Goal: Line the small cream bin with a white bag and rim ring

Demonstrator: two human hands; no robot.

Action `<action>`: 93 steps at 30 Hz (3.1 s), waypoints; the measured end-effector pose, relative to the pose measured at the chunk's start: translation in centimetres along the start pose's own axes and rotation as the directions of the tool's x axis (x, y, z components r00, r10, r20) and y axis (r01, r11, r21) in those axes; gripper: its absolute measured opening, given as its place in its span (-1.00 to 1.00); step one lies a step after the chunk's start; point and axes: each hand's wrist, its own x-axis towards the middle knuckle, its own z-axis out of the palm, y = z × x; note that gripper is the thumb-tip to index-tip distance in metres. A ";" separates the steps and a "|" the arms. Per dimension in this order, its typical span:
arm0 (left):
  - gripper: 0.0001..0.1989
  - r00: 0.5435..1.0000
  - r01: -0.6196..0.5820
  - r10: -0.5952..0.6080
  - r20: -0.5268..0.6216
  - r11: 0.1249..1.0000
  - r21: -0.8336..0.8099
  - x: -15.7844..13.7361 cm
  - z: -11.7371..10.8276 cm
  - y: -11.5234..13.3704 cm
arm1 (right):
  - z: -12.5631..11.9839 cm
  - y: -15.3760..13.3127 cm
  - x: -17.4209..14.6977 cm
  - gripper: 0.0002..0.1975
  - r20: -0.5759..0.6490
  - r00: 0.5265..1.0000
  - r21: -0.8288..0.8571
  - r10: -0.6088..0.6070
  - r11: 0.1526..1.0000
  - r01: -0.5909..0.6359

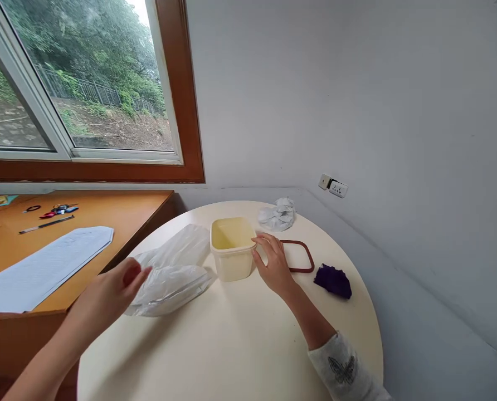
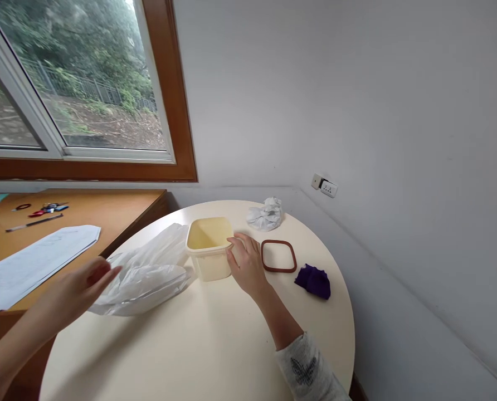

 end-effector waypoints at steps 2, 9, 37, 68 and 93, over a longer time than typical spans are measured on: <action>-0.61 0.994 -0.063 0.070 0.088 0.995 -0.080 -0.1 1.9 1.2 | 0.1 1.4 -0.6 -0.71 0.000 0.999 -0.031 0.052 0.998 -0.052; -0.23 0.975 -0.086 0.171 0.145 0.885 -0.458 -0.7 11.1 3.6 | 1.1 5.4 -2.7 -0.62 0.059 0.977 -0.121 0.204 0.973 -0.196; -0.37 0.989 -0.051 0.132 0.067 0.725 -0.687 -0.4 19.0 4.3 | 3.9 14.6 6.6 -0.54 0.185 0.872 -0.468 0.452 0.821 -0.327; -0.43 0.991 -0.065 0.124 0.052 0.781 -0.622 -0.9 18.0 4.8 | 4.3 18.1 13.2 -0.78 -0.118 0.828 -0.177 0.548 0.809 -0.561; -0.97 0.855 -0.518 0.401 -0.328 0.686 -0.512 -4.4 13.6 7.3 | -9.5 2.2 -2.4 -0.91 0.122 0.898 0.655 0.422 0.646 -0.393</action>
